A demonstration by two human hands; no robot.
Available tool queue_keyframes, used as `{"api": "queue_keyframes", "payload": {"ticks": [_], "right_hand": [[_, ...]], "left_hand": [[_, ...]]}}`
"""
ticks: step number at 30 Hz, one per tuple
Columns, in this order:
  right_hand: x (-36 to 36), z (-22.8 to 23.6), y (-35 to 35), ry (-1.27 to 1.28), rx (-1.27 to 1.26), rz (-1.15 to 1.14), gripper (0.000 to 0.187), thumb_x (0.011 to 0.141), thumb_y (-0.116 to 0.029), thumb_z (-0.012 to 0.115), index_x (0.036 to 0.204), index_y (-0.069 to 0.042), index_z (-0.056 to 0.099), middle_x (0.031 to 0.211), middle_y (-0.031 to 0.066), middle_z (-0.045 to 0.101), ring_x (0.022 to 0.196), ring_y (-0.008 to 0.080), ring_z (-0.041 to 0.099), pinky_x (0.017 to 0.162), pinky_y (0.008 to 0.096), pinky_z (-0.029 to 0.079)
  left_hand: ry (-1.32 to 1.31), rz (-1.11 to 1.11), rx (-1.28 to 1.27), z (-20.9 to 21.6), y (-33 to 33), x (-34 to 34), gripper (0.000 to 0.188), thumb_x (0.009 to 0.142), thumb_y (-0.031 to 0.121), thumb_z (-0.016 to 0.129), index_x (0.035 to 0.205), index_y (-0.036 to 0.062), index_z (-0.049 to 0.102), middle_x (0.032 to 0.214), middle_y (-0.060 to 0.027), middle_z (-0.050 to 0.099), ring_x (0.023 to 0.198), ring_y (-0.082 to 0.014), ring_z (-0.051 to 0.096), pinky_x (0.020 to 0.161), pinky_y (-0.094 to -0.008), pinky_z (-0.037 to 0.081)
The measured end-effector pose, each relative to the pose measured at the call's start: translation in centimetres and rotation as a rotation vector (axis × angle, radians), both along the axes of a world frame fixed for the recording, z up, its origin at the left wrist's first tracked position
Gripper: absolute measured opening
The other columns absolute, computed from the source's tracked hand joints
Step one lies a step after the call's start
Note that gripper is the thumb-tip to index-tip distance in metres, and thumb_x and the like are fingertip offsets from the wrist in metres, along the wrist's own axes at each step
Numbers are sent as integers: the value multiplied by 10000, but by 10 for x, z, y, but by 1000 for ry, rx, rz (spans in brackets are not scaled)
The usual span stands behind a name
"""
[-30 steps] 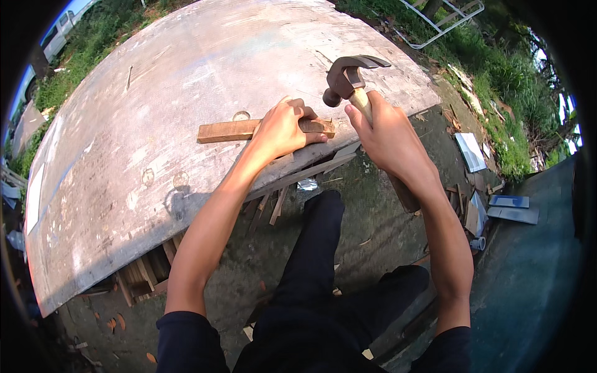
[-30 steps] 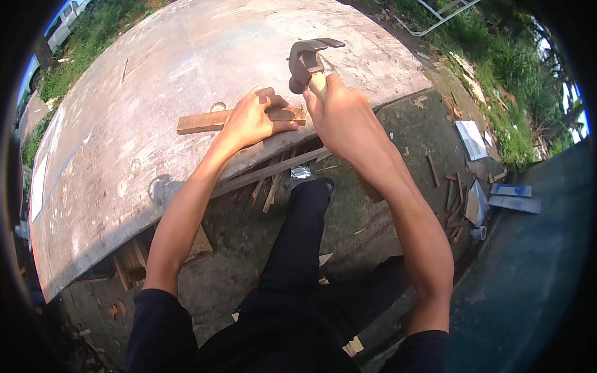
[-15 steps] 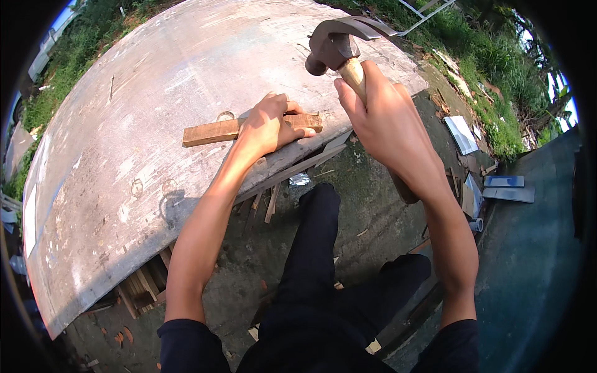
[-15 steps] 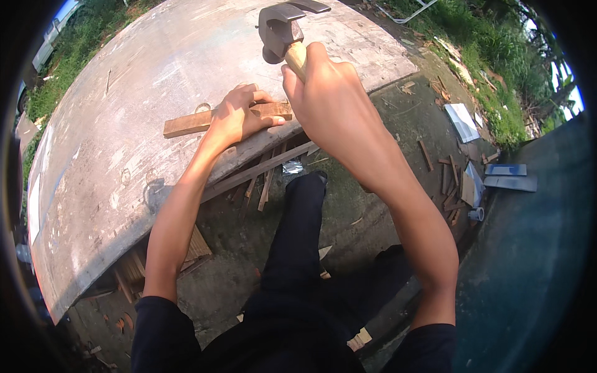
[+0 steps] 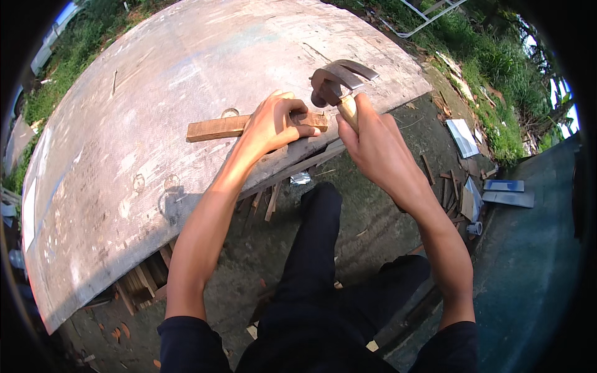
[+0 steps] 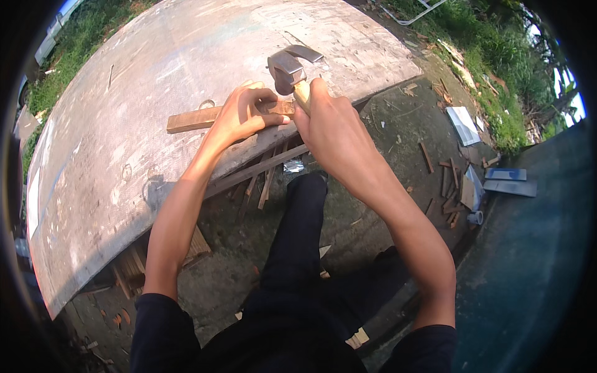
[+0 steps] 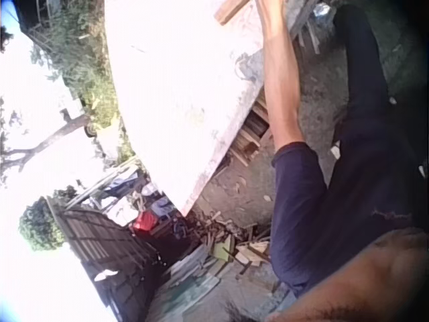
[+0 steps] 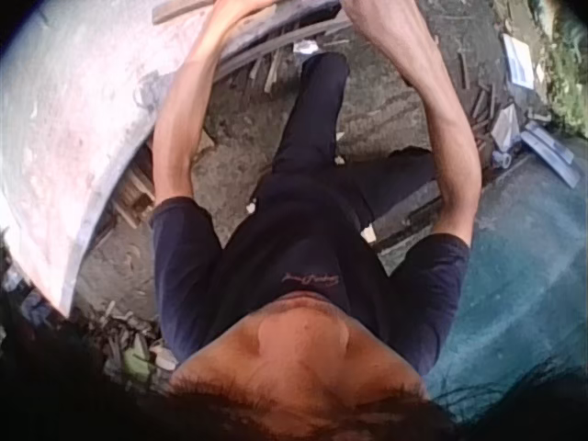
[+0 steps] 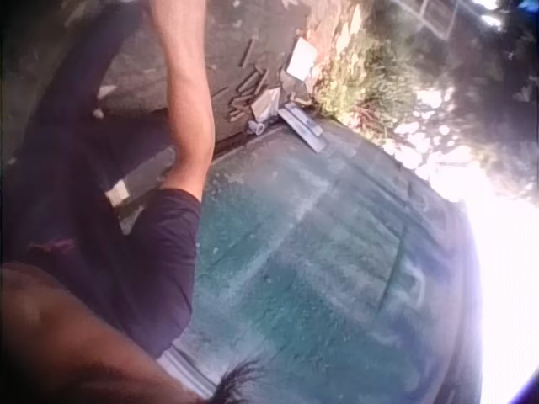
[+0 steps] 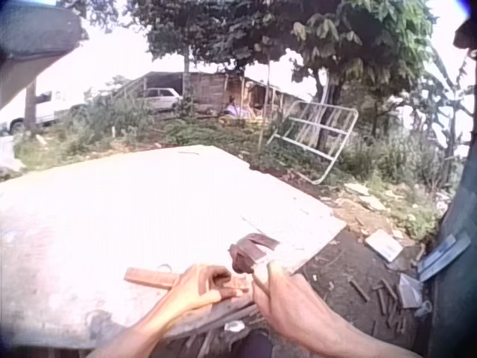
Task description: The person repeatedly strikes a small wooden block with a hammer while seated outdoors. The person holds the block with one hand and uses the hammer with the other to chip or shape the wood on a flat surface.
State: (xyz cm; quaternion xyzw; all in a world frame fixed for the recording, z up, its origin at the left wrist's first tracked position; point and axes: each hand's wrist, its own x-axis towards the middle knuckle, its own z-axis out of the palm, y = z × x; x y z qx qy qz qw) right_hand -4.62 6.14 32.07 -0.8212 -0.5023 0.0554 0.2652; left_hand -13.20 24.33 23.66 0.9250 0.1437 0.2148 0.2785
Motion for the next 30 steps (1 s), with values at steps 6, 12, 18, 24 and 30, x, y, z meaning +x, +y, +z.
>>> {"api": "queue_keyframes", "payload": {"ticks": [6, 12, 18, 24, 30], "right_hand": [[14, 12, -1, -40, 65, 17, 244, 940, -154, 572, 964, 79, 504, 801, 350, 629, 763, 509, 632, 680, 519, 505], [11, -6, 2, 11, -167, -48, 294, 935, -174, 574, 973, 106, 491, 809, 359, 625, 800, 512, 632, 707, 532, 499], [20, 4, -4, -64, 101, 0, 291, 928, -164, 584, 997, 100, 482, 777, 341, 621, 782, 510, 627, 663, 532, 489], [8, -10, 6, 12, -57, -5, 250, 921, -141, 589, 971, 69, 462, 791, 351, 609, 830, 512, 613, 723, 534, 462], [27, -19, -26, 157, -56, -118, 314, 942, -226, 569, 1028, 73, 524, 847, 317, 645, 827, 486, 636, 719, 505, 491]], "left_hand": [[12, 23, -102, 4, -1, 1, 465, 660, 364, 857, 959, 24, 749, 898, -159, 689, 908, -311, 647, 807, -412, 504], [-49, -16, 0, -2, 3, 1, 480, 615, 356, 872, 917, 4, 748, 878, -184, 687, 888, -327, 663, 775, -418, 515], [10, 21, -90, 7, -1, 1, 469, 642, 349, 868, 946, 14, 745, 876, -146, 674, 857, -297, 641, 762, -408, 501], [-3, 6, 12, 2, -1, 1, 453, 648, 328, 859, 958, 19, 742, 887, -139, 665, 925, -293, 624, 814, -410, 493], [-55, -14, 130, -5, -2, -2, 466, 664, 374, 860, 949, 26, 739, 912, -120, 650, 953, -291, 606, 824, -393, 490]]}}
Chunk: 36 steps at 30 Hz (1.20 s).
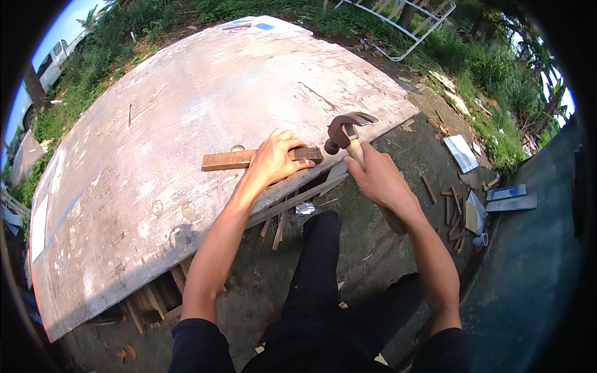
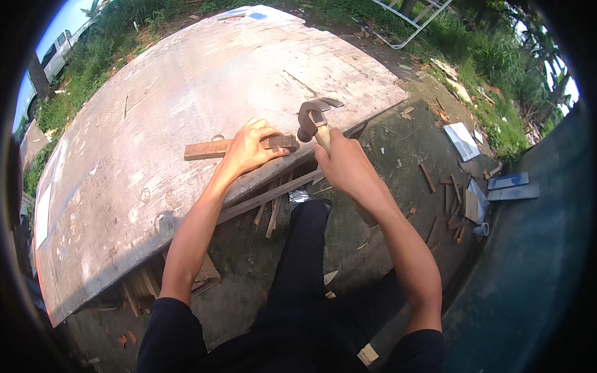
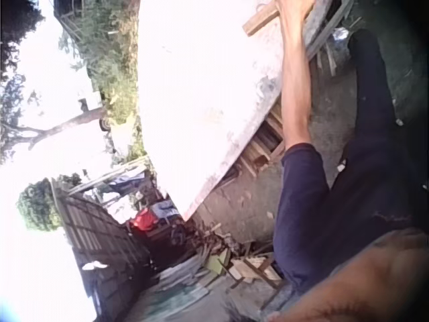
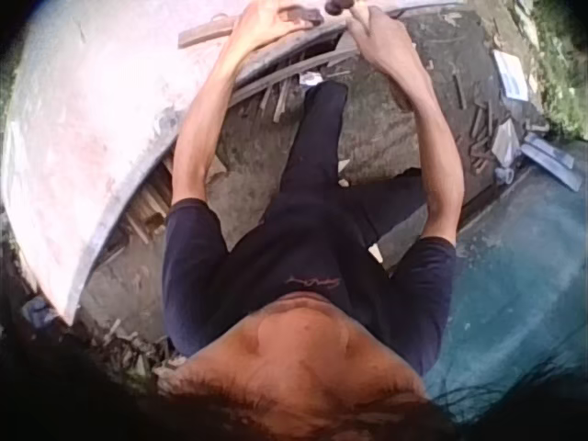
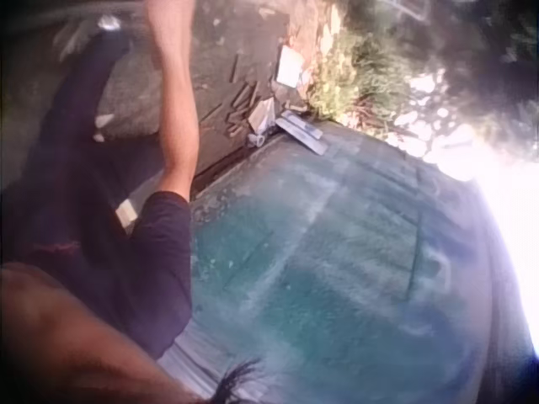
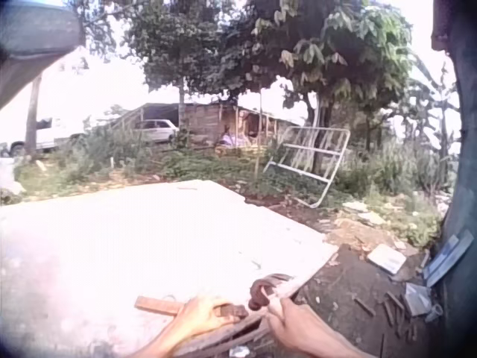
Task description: The person repeatedly strikes a small wooden block with a hammer while seated outdoors. The person holds the block with one hand and uses the hammer with the other to chip or shape the wood on a flat surface.
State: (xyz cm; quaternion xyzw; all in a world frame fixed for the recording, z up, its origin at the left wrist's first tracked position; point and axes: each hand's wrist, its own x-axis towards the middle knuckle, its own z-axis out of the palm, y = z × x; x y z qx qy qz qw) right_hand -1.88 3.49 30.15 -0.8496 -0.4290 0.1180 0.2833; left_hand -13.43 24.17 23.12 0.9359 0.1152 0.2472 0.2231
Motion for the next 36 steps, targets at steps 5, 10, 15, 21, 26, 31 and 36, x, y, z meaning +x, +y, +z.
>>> {"api": "queue_keyframes", "payload": {"ticks": [5, 10, 15, 21, 26, 31, 36], "right_hand": [[-10, -2, -73, 274, 116, -104, 371, 968, -301, 537, 1023, 66, 543, 781, 296, 643, 715, 431, 668, 648, 483, 502], [-18, -1, -123, 535, 206, -158, 263, 1004, -260, 539, 943, -10, 487, 665, 33, 518, 439, 109, 512, 398, 293, 426], [-23, 5, -174, 545, 248, -179, 287, 993, -261, 557, 1024, 19, 504, 580, 34, 532, 460, 116, 548, 418, 300, 429], [-27, -1, -237, 537, 141, -324, 362, 974, -306, 559, 1049, 47, 533, 683, 185, 624, 577, 278, 646, 586, 427, 482], [-20, -30, -276, 499, 156, -452, 290, 981, -257, 570, 1047, 24, 531, 571, 46, 556, 453, 126, 560, 447, 303, 448], [-10, -100, -305, 734, 288, -627, 289, 982, -247, 580, 1041, 30, 523, 596, 30, 534, 437, 101, 516, 420, 284, 427], [10, -207, -312, 827, 533, -727, 266, 985, -249, 607, 1023, -13, 491, 640, 2, 494, 441, 79, 490, 407, 255, 417]], "left_hand": [[-138, -154, 136, 25, -14, 0, 364, 892, 319, 674, 1057, -5, 691, 994, -139, 688, 897, -311, 641, 790, -407, 511], [-15, -316, -404, 82, -52, 26, 340, 1017, 283, 524, 1124, -23, 627, 804, -165, 661, 601, -239, 659, 633, -345, 499], [30, -526, -497, 99, -123, 65, 321, 1074, 278, 380, 1166, 11, 534, 749, -115, 611, 541, -150, 602, 532, -316, 463], [277, -828, -950, 63, -204, 112, 415, 1080, 403, 271, 1129, 46, 478, 739, -52, 537, 526, -111, 528, 513, -238, 451], [425, -959, -1283, 10, -250, 154, 495, 1035, 538, 349, 1018, 55, 459, 722, -45, 518, 494, -114, 512, 473, -237, 425], [512, -932, -1445, -83, -284, 184, 477, 1025, 536, 377, 979, 67, 453, 669, -48, 491, 438, -139, 488, 426, -271, 426], [495, -902, -1945, -192, -307, 192, 509, 1031, 548, 270, 950, 86, 467, 598, -38, 438, 461, -170, 478, 468, -300, 443]]}}
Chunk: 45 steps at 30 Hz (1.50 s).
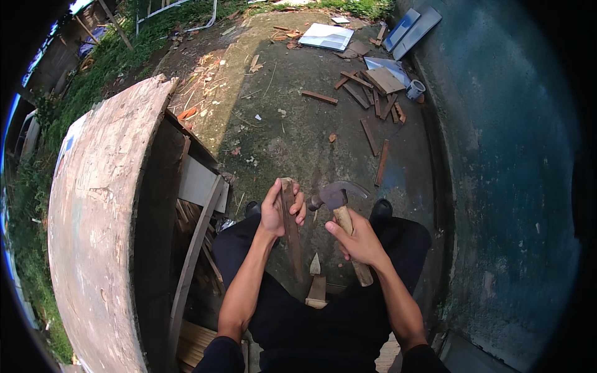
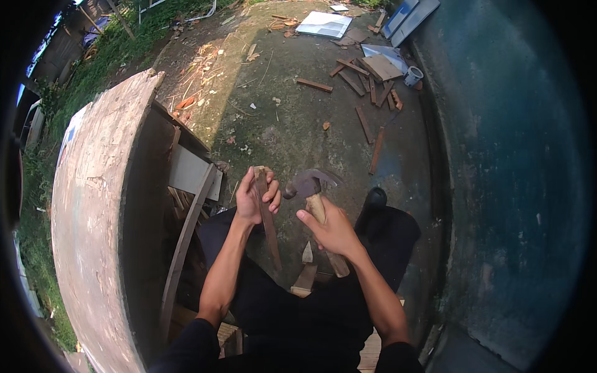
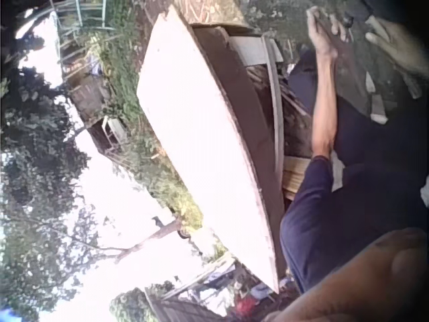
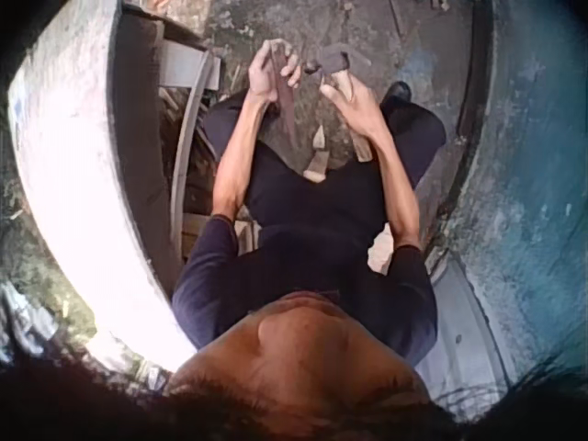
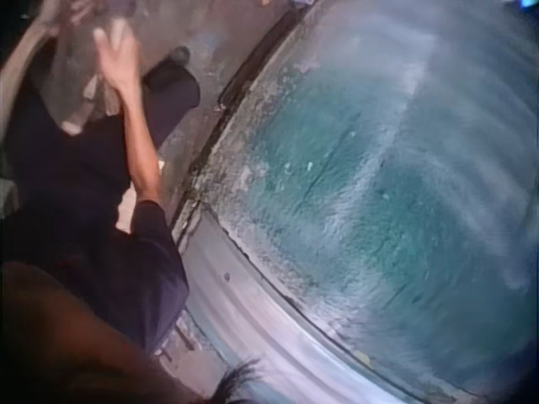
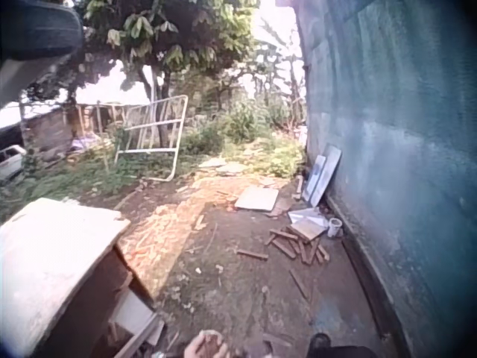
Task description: The person repeatedly strikes a small wooden block with a hammer while seated outdoors. The person holds the block with one hand and uses the hammer with the other to chip or shape the wood on a flat surface.
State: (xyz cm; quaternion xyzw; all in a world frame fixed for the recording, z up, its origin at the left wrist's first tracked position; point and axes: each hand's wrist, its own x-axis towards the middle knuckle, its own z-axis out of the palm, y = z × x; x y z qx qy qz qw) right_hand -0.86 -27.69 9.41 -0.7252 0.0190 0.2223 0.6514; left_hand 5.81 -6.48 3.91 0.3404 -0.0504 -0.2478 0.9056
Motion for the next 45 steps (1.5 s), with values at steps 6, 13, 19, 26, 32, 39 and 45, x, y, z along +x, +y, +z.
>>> {"api": "queue_keyframes", "payload": {"ticks": [6, 13, 19, 26, 32, 39, 45], "right_hand": [[25, -93, 10, 14, 286, -303, 259, 953, -146, 659, 1040, -36, 442, 783, 49, 581, 606, 107, 581, 525, 265, 489], [54, -99, 5, -186, 270, -252, 354, 898, -36, 697, 1147, -17, 446, 964, 70, 615, 882, 130, 632, 760, 287, 533], [58, -104, 0, -384, -75, -194, 353, 882, -44, 713, 1153, 6, 491, 1063, 80, 646, 876, 141, 631, 792, 300, 526], [50, -127, -10, -529, -225, -94, 286, 913, -83, 675, 1174, 12, 608, 1056, 158, 673, 894, 282, 682, 755, 369, 541], [57, -137, -9, -462, -317, -246, 333, 931, -137, 660, 1172, 47, 523, 941, 197, 704, 864, 300, 724, 686, 380, 573], [63, -145, -5, -288, -474, -311, 287, 944, -186, 639, 1067, 42, 518, 780, 184, 689, 710, 299, 725, 585, 382, 552], [56, -146, -2, -159, -454, -329, 281, 942, -188, 634, 1043, 54, 534, 713, 174, 661, 618, 266, 711, 506, 374, 531]], "left_hand": [[177, -166, 200, -63, -10, -4, 608, 1008, 628, 270, 883, 86, 514, 625, -10, 443, 499, -121, 415, 501, -249, 368], [352, -271, 267, -68, -29, 16, 642, 986, 685, 241, 924, 104, 507, 670, 7, 436, 462, -98, 408, 474, -246, 368], [518, -486, 142, -73, -35, 13, 595, 994, 657, 262, 997, 118, 512, 618, 8, 407, 416, -75, 416, 320, -222, 361], [658, -437, 63, -71, -32, 0, 574, 1017, 544, 333, 1329, 76, 449, 1071, -177, 553, 743, -232, 616, 643, -370, 561], [435, -403, -57, -58, -1, 8, 685, 921, 286, 412, 1540, 51, 237, 1398, -291, 442, 1231, -408, 527, 1135, -478, 358], [375, -377, -44, -64, -7, 0, 893, 765, 332, 465, 1561, 53, 174, 1388, -343, 423, 1225, -426, 524, 1114, -490, 377], [165, -471, -233, -81, 1, 4, 894, 829, 411, 521, 1568, 86, 137, 1353, -271, 480, 1179, -331, 574, 1063, -470, 424]]}}
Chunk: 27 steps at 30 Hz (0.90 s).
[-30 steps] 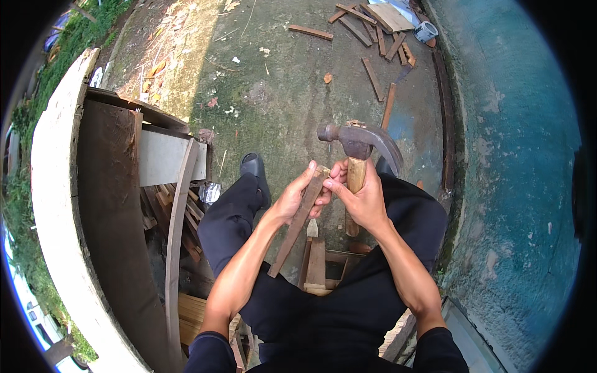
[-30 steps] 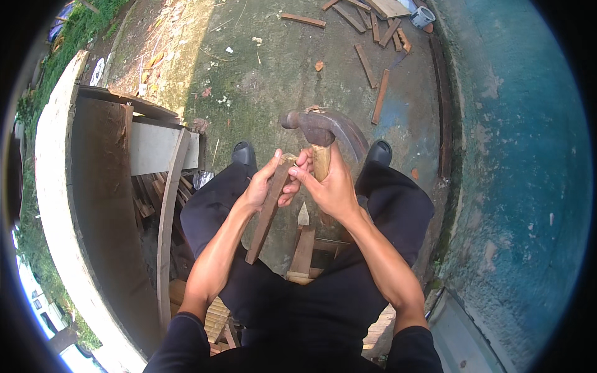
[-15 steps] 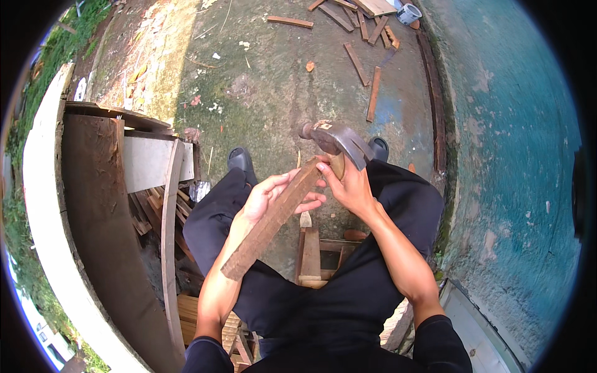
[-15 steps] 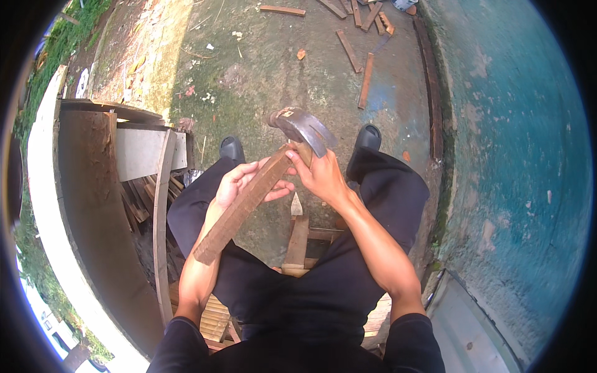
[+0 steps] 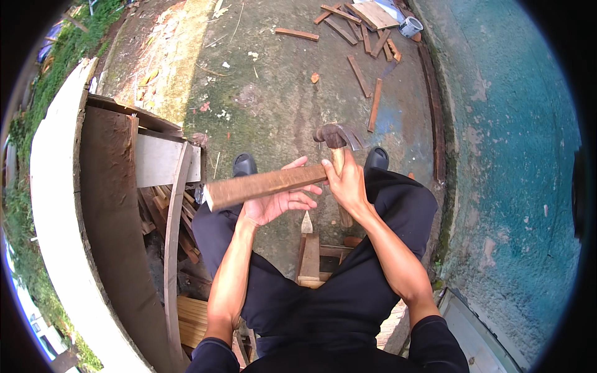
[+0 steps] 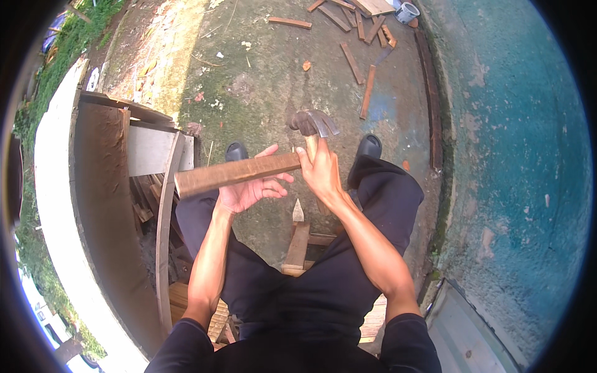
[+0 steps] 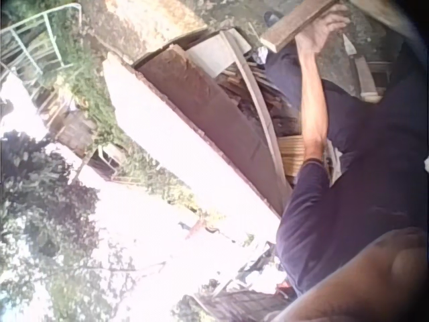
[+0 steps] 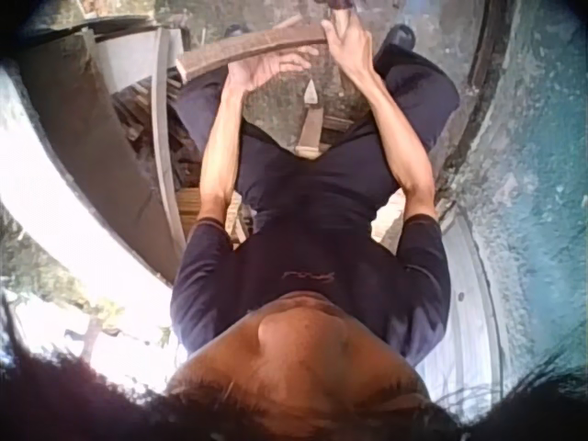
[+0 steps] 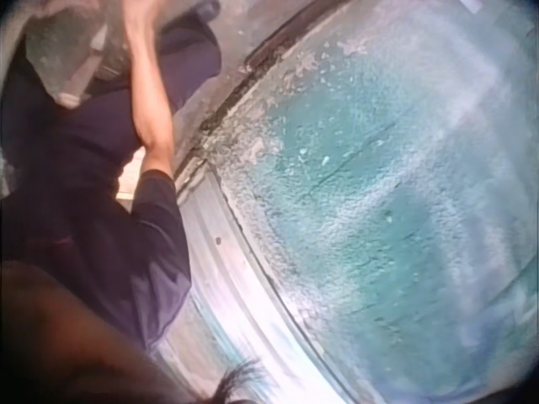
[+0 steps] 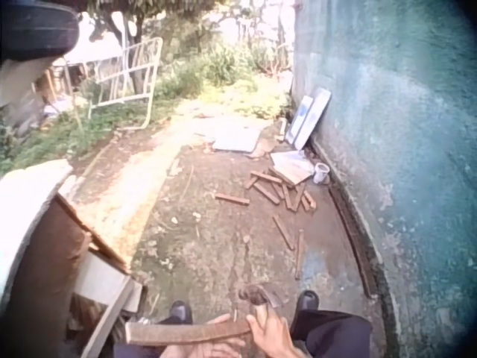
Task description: The person repeatedly strikes a small wooden block with a hammer while seated outdoors. The person holds the block with one hand and uses the hammer with the other to chip or shape the wood on a flat surface.
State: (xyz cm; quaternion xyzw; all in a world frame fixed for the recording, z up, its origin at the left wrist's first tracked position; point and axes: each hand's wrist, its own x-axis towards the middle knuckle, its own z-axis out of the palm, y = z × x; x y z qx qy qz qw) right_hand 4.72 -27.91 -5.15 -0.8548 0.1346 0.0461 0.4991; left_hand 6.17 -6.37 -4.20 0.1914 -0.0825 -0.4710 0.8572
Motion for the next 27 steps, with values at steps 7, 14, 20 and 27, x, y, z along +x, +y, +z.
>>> {"api": "queue_keyframes", "payload": {"ticks": [7, 14, 20, 27], "right_hand": [[-15, 3, 13, 85, 87, 18, 291, 947, -173, 619, 1072, 66, 509, 719, 178, 660, 592, 260, 708, 487, 370, 541], [-17, 27, 26, 273, 144, 124, 295, 962, -203, 608, 1077, 51, 514, 649, 145, 624, 499, 209, 625, 471, 375, 494], [-35, 62, 27, -204, 40, 97, 285, 940, -177, 636, 1113, 34, 554, 823, 133, 623, 731, 258, 617, 678, 373, 488], [-52, 35, 34, 170, -70, 289, 381, 864, -84, 585, 1208, 52, 497, 780, 254, 620, 745, 419, 663, 679, 441, 506]], "left_hand": [[-418, 453, 881, -3, -6, 6, 786, 883, 504, 664, 1441, 35, 371, 1115, -83, 530, 1026, -199, 545, 969, -408, 427], [64, 1160, 534, 1, -28, 31, 321, 980, 288, 609, 793, 108, 420, 597, 5, 420, 469, -121, 421, 528, -312, 431], [8, 1305, 855, -3, -38, 30, 264, 965, 182, 598, 796, 79, 423, 573, -3, 423, 434, -90, 399, 418, -277, 373], [-86, 1393, 832, -24, -45, 23, 246, 955, 180, 629, 802, 42, 495, 591, -6, 468, 450, -92, 436, 426, -265, 363]]}}
